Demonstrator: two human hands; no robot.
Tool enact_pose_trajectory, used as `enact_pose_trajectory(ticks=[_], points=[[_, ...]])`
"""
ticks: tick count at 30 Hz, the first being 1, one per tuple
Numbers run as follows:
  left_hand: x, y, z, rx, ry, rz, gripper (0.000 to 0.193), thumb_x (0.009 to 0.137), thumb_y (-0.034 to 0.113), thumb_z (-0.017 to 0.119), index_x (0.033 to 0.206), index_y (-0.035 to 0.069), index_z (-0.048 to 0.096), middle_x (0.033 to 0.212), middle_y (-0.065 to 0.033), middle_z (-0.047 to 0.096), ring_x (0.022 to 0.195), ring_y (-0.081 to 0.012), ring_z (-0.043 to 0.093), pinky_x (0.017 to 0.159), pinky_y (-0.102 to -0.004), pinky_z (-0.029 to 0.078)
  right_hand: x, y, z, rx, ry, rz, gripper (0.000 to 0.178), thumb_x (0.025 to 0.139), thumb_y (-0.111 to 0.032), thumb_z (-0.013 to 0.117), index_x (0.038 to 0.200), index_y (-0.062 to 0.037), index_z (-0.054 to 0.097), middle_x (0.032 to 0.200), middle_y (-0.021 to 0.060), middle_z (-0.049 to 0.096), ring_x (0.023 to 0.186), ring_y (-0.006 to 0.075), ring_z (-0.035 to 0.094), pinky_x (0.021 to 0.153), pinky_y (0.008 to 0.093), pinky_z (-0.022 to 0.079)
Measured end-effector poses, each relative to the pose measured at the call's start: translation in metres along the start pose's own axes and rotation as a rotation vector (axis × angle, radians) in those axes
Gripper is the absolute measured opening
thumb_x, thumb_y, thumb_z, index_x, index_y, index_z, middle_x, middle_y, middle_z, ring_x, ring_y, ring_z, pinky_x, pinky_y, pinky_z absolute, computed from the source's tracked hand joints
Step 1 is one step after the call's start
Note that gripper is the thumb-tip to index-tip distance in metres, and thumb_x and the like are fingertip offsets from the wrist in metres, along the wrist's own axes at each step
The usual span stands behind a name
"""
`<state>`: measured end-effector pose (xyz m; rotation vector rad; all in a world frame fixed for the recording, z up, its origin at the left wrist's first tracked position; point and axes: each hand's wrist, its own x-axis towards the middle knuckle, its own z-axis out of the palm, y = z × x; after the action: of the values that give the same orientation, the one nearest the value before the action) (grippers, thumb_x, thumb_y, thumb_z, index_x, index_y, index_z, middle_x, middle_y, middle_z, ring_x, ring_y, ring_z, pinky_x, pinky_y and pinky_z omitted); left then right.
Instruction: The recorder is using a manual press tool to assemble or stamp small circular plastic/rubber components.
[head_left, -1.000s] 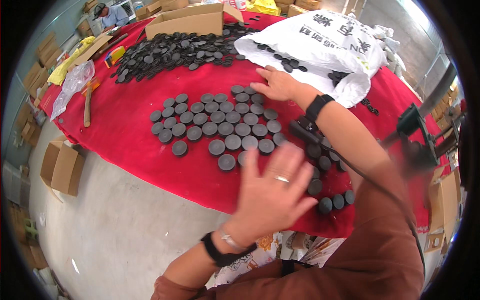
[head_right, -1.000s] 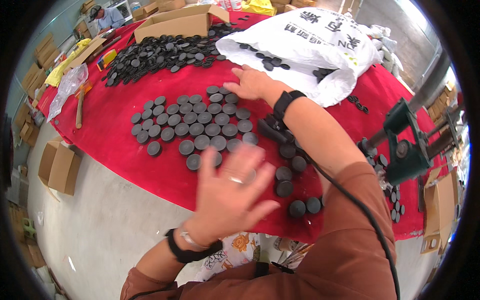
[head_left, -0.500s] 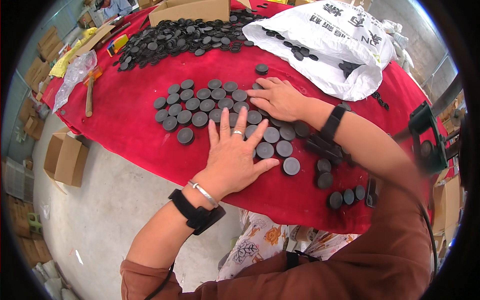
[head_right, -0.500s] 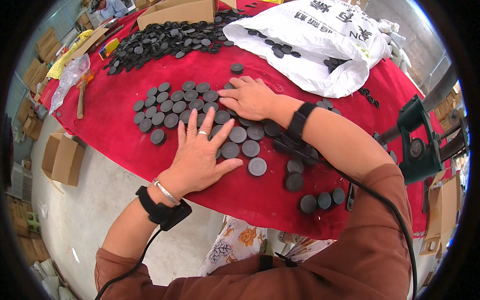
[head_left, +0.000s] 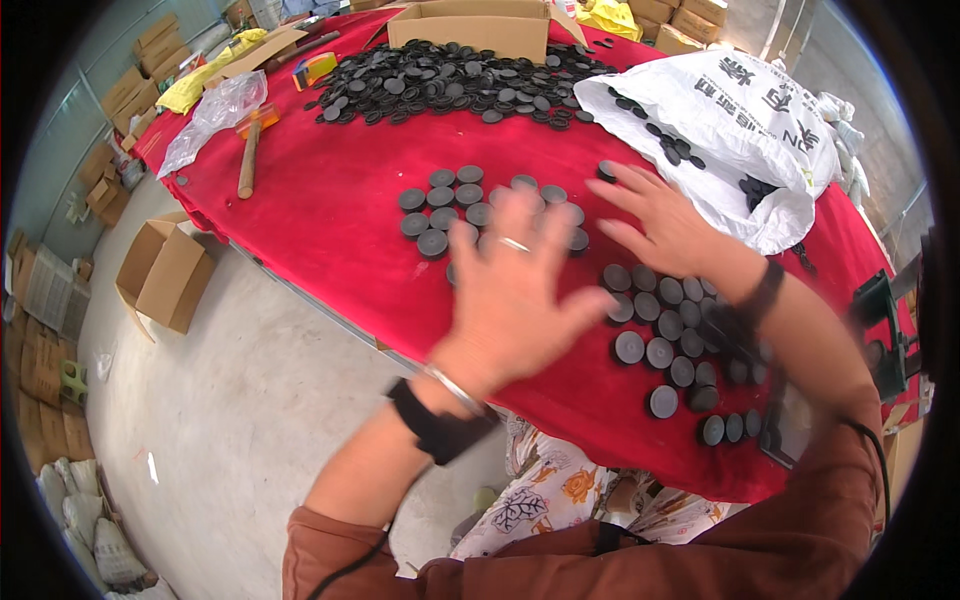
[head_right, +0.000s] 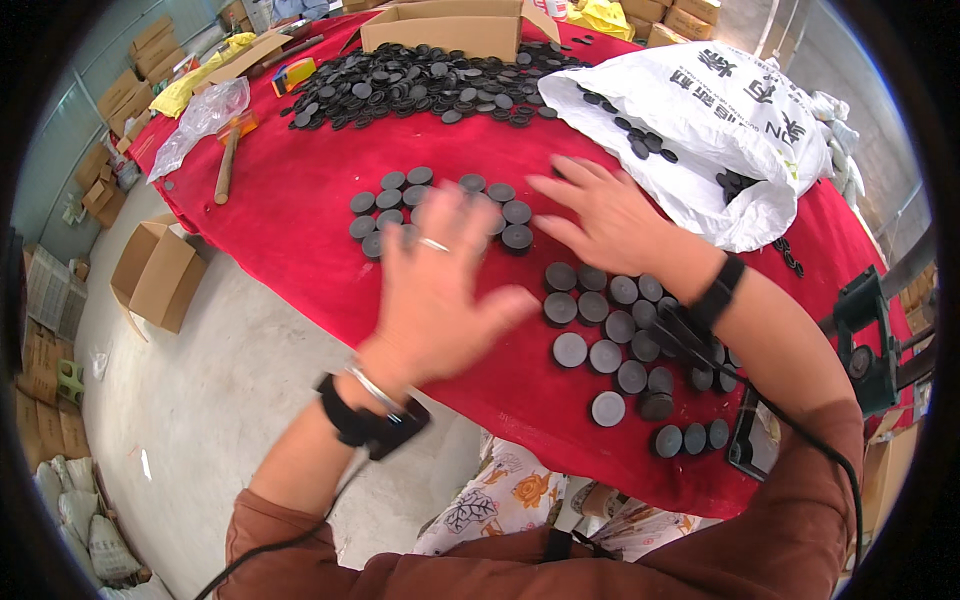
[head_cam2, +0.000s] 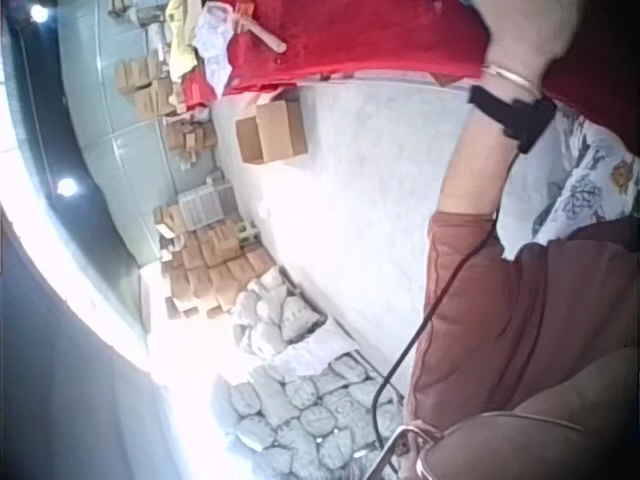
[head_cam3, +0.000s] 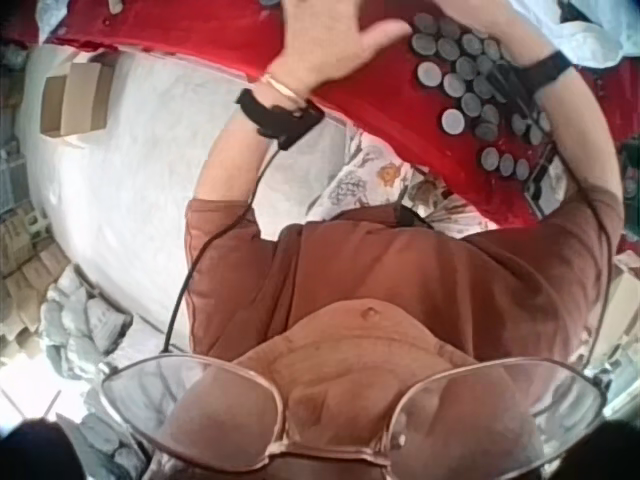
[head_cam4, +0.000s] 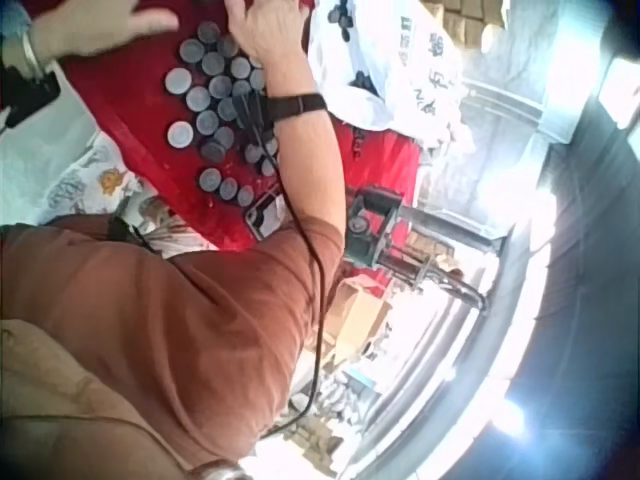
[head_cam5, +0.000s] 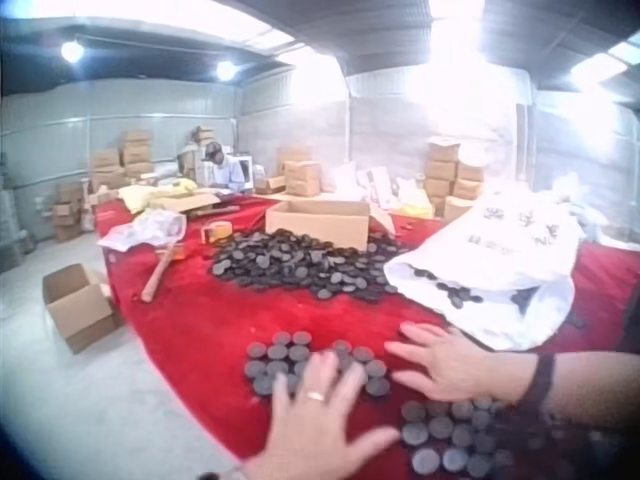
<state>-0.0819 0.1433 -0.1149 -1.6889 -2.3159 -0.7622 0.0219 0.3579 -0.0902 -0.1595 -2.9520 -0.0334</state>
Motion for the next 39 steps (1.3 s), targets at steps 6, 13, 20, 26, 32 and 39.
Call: enact_pose_trajectory(ticks=[6,13,20,26,32,39], points=[[0.012,-0.126,0.007,0.087,-0.006,-0.28,0.109,0.07,0.068,0.063,0.142,-0.004,0.024,0.147,-0.0292,0.022,0.139,-0.0421,0.014,0.113,-0.0488,0.016,0.141,-0.072,0.036,0.171,-0.111,0.021,0.06,0.095,-0.05,0.036,0.146,-0.0192,0.029,0.151,0.0163,0.024,0.137,0.0372,0.028,0.102,0.0641,0.027],[0.012,-0.104,0.012,0.101,-0.164,-0.205,0.111,0.07,0.07,0.062,0.137,-0.012,0.028,0.145,-0.0316,0.024,0.138,-0.0439,0.015,0.113,-0.0449,0.018,0.139,-0.066,0.06,0.208,-0.309,-0.112,0.053,0.095,-0.045,0.033,0.143,-0.0218,0.035,0.148,0.0073,0.032,0.136,0.0291,0.03,0.099,0.0642,0.027],[0.007,-0.04,0.029,0.073,-0.176,-0.174,0.11,0.073,0.068,0.062,0.136,-0.015,0.026,0.143,-0.0333,0.025,0.136,-0.0474,0.017,0.112,-0.0478,0.018,0.061,-0.041,0.055,0.054,-0.194,-0.126,0.052,0.097,-0.044,0.032,0.143,-0.0211,0.033,0.147,0.0101,0.034,0.135,0.0298,0.032,0.097,0.0589,0.032],[0.002,0.001,0.039,0.028,-0.188,-0.136,0.108,0.075,0.065,0.061,0.137,-0.015,0.024,0.144,-0.0323,0.023,0.138,-0.0454,0.014,0.113,-0.047,0.015,0.02,-0.024,0.041,0.046,-0.256,-0.108,0.049,0.098,-0.038,0.036,0.144,-0.0195,0.033,0.148,0.0116,0.032,0.136,0.0307,0.03,0.1,0.0559,0.029],[-0.003,0.009,0.043,0.047,-0.04,-0.102,0.101,0.075,0.059,0.065,0.139,-0.008,0.025,0.145,-0.03,0.023,0.139,-0.0419,0.015,0.111,-0.0536,0.012,0.039,-0.001,0.018,-0.101,-0.086,-0.171,0.046,0.097,-0.036,0.036,0.135,-0.0111,0.045,0.146,0.0128,0.036,0.129,0.0326,0.04,0.094,0.0554,0.037],[-0.006,0.008,0.04,0.0,0.038,0.002,0.088,0.078,0.053,0.063,0.138,-0.003,0.03,0.145,-0.0224,0.028,0.139,-0.0369,0.019,0.107,-0.0617,0.012,0.067,0.068,0.043,-0.367,-0.448,-0.185,0.041,0.086,-0.014,0.042,0.122,0.0045,0.053,0.134,0.0183,0.048,0.126,0.0324,0.044,0.098,0.0395,0.044]])
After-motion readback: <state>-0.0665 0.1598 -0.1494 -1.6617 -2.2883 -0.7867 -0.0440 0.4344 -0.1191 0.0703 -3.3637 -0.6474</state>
